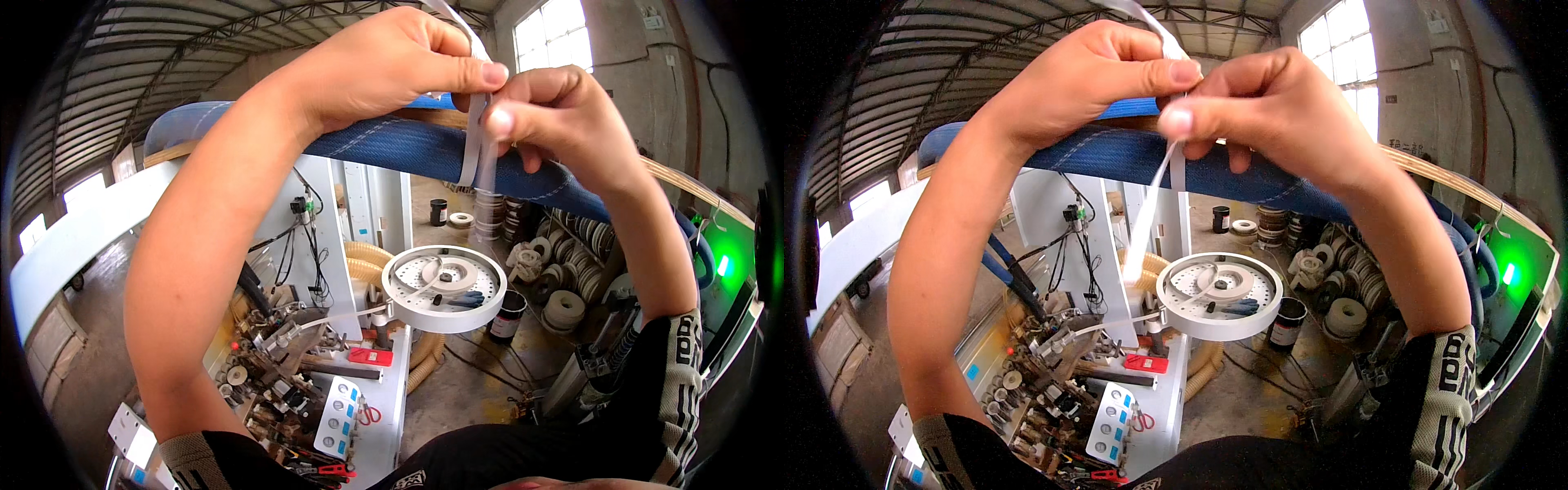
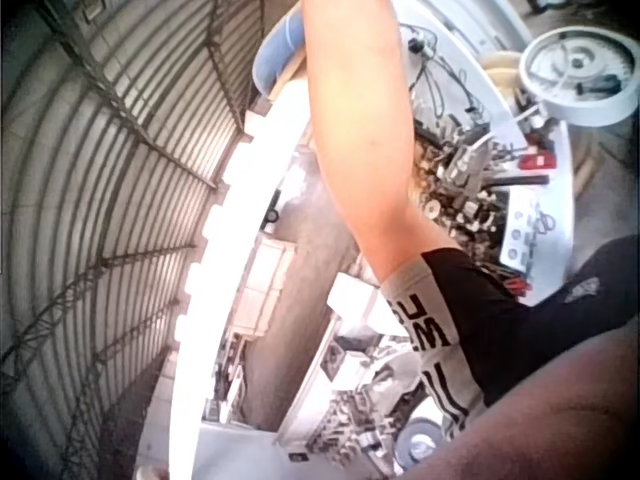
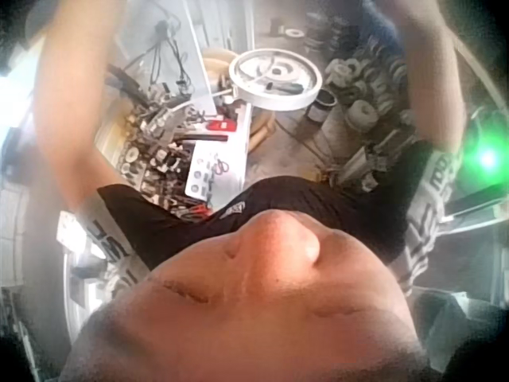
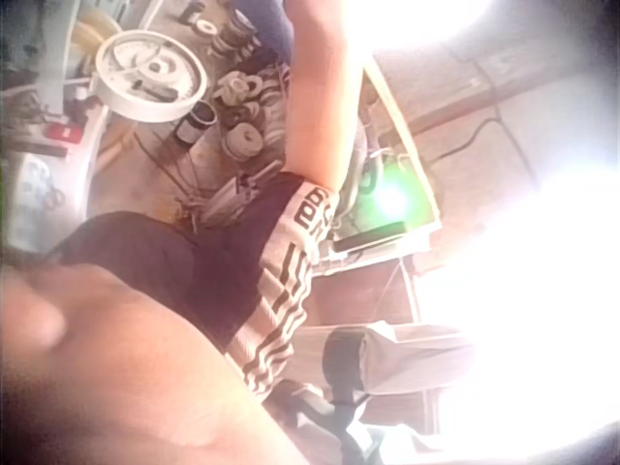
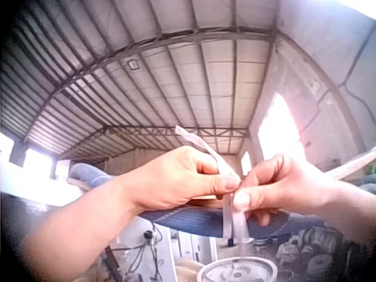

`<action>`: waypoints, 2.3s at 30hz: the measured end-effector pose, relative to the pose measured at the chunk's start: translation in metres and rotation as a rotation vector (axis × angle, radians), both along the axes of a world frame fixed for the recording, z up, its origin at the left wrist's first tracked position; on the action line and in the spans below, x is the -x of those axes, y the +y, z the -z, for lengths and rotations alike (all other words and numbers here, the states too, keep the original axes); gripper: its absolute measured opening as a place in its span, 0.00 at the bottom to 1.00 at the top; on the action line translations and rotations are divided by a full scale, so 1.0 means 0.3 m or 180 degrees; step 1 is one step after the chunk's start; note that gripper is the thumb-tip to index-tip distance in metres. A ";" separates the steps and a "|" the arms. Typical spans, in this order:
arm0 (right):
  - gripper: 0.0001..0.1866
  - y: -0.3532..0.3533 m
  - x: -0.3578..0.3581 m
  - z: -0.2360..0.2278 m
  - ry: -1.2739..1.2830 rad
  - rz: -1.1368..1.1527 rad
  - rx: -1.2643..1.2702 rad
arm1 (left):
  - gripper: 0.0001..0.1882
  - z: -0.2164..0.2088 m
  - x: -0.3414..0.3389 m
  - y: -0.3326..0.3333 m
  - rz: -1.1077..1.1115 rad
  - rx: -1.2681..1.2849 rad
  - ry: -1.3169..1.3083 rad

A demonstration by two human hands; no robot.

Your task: The person removes a component from an edge-banding machine, cleans it, and secures it back onto the machine using a white plastic strap.

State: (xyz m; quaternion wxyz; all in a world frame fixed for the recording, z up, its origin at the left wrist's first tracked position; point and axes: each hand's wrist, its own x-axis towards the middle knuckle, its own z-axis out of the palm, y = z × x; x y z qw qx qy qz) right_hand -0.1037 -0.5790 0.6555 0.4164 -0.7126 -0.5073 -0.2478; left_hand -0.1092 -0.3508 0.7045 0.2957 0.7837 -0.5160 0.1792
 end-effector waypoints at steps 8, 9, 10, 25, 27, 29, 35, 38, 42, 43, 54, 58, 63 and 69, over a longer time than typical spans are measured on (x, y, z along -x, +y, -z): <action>0.24 0.052 -0.066 0.000 -0.2552 0.2196 0.0014 | 0.10 0.045 0.117 -0.032 -0.0357 0.0113 -0.0644; 0.22 0.055 -0.074 0.002 -0.2763 0.2161 -0.0032 | 0.10 0.056 0.112 -0.036 -0.0272 0.0145 -0.0890; 0.13 0.075 -0.053 0.011 -0.2800 0.2322 0.0155 | 0.11 0.079 0.069 -0.040 -0.0210 0.0151 -0.1453; 0.12 0.079 -0.048 -0.007 -0.1115 0.1250 0.0232 | 0.10 0.191 -0.011 -0.052 -0.0038 0.1313 -0.2428; 0.13 0.075 -0.030 -0.007 -0.0970 0.1069 0.0156 | 0.11 0.188 0.000 -0.054 -0.0109 0.1391 -0.2445; 0.15 0.069 -0.027 -0.015 -0.1227 0.0884 0.0323 | 0.12 0.191 0.011 -0.044 -0.0294 0.1386 -0.2432; 0.32 0.055 0.081 -0.071 -0.1349 0.1662 0.1094 | 0.16 0.199 0.068 -0.057 -0.0687 0.1501 -0.1980; 0.27 -0.003 0.078 -0.129 -0.1551 0.0941 0.1932 | 0.19 0.214 0.122 -0.087 -0.0972 0.1578 -0.1774; 0.23 -0.050 0.084 -0.134 -0.1921 0.1079 0.2030 | 0.21 0.186 0.143 -0.131 -0.1599 0.1834 -0.1334; 0.22 -0.035 0.094 -0.115 -0.1795 0.1209 0.2054 | 0.22 0.190 0.160 -0.147 -0.1772 0.1951 -0.1178; 0.12 -0.050 0.019 0.221 -0.2511 0.0702 0.0614 | 0.18 0.122 0.060 -0.067 -0.3748 0.0810 -0.1871; 0.12 -0.071 0.007 0.255 -0.2621 0.0730 0.0459 | 0.19 0.089 0.049 -0.128 -0.3926 0.0510 -0.2078; 0.06 -0.120 -0.065 0.235 -0.2851 -0.0104 0.0138 | 0.20 0.077 0.053 -0.101 -0.3821 0.0682 -0.2024; 0.06 -0.060 -0.059 0.250 -0.2169 -0.1065 0.0026 | 0.20 0.100 0.111 -0.199 -0.2055 0.2066 -0.0451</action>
